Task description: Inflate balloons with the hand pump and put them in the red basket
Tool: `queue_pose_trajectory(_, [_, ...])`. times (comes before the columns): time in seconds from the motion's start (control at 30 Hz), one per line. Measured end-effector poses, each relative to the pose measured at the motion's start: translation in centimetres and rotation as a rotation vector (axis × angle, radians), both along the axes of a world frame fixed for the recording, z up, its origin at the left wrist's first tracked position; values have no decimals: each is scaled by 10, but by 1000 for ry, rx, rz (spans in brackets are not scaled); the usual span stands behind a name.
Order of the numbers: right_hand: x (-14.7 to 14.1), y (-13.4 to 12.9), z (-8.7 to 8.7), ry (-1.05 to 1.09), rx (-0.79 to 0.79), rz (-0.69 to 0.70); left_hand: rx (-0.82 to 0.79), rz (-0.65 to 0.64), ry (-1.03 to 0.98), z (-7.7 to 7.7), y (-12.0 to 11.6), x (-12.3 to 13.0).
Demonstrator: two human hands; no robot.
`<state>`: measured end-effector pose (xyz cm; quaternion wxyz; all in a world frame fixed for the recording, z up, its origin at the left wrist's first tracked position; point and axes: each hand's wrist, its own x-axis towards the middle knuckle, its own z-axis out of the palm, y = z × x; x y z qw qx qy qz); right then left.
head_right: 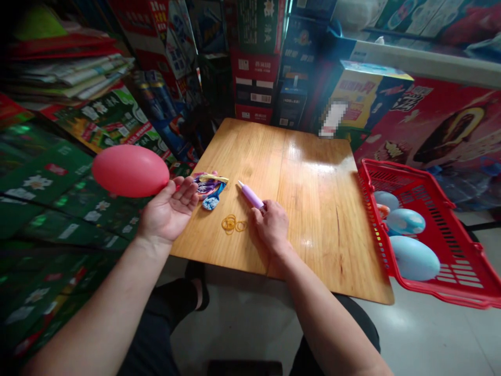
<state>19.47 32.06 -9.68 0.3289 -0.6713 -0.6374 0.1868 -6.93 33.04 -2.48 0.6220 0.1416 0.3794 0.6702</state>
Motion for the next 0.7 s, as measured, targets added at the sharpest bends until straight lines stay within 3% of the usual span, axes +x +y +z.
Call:
queue_pose_trajectory(0.23, [-3, -3, -14, -1, 85, -22, 14, -131, -75, -5, -8, 1])
queue_pose_trajectory(0.4, [-3, -17, 11, 58, 136, -71, 43, -230, -86, 2, -31, 23])
queue_pose_trajectory(0.5, [-10, -53, 38, 200, 162, -66, 67, -296, -116, 10, -61, 39])
queue_pose_trajectory(0.7, [-39, -157, 92, 831, -166, 135, 56, -359, -174, 24, -152, 84])
